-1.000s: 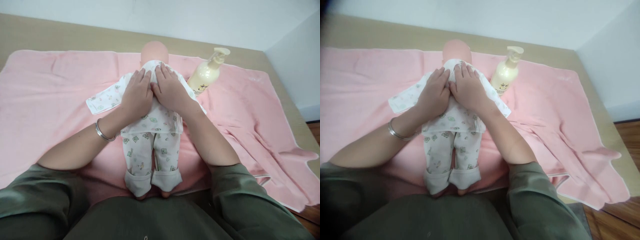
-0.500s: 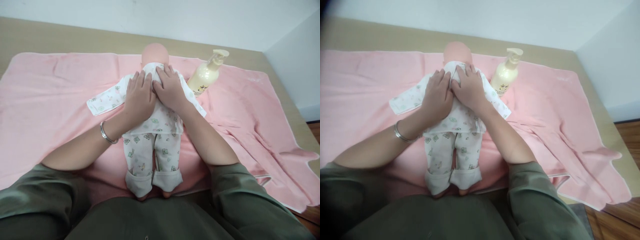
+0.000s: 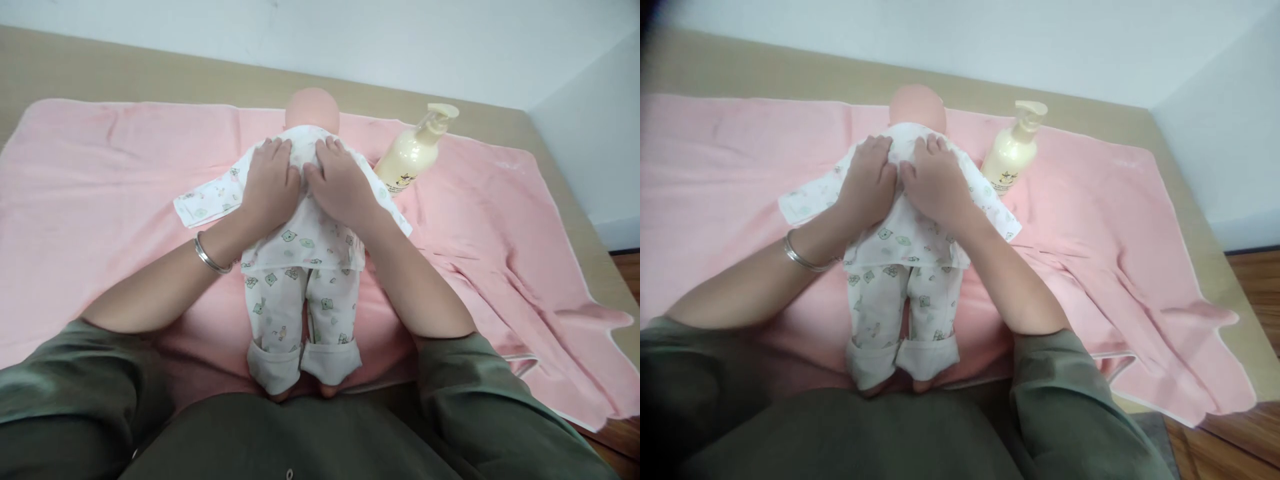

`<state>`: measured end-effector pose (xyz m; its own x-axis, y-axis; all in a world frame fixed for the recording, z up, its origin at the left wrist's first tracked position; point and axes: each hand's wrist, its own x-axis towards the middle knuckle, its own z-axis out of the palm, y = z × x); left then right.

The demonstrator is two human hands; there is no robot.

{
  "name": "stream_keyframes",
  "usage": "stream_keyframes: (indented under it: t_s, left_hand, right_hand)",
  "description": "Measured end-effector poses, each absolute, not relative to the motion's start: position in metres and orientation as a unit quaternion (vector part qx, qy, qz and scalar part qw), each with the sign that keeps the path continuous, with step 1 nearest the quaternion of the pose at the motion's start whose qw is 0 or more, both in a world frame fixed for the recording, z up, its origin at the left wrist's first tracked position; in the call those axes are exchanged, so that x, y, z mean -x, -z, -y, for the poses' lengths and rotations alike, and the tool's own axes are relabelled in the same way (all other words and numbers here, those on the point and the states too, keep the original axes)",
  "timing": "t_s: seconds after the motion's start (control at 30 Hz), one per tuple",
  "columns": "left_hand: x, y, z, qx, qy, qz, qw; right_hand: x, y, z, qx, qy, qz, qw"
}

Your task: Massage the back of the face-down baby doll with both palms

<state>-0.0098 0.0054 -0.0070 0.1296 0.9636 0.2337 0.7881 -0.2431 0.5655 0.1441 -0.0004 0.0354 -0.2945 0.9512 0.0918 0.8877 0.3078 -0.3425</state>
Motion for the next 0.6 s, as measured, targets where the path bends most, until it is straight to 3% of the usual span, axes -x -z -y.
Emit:
stream_keyframes:
  t_s: [0.17, 0.37, 0.6]
  left_hand:
    - [-0.003, 0.005, 0.02, -0.762, -0.29, -0.558, 0.152]
    - [0.019, 0.017, -0.023, -0.729, -0.299, -0.584, 0.197]
    - [0.025, 0.032, -0.035, -0.686, -0.409, -0.569, 0.195]
  right_hand:
    - [-0.158, -0.029, -0.027, 0.602, -0.154, 0.772, 0.135]
    - [-0.142, -0.028, 0.003, 0.606, -0.096, 0.779, 0.132]
    - [-0.135, -0.029, 0.023, 0.585, -0.095, 0.792, 0.144]
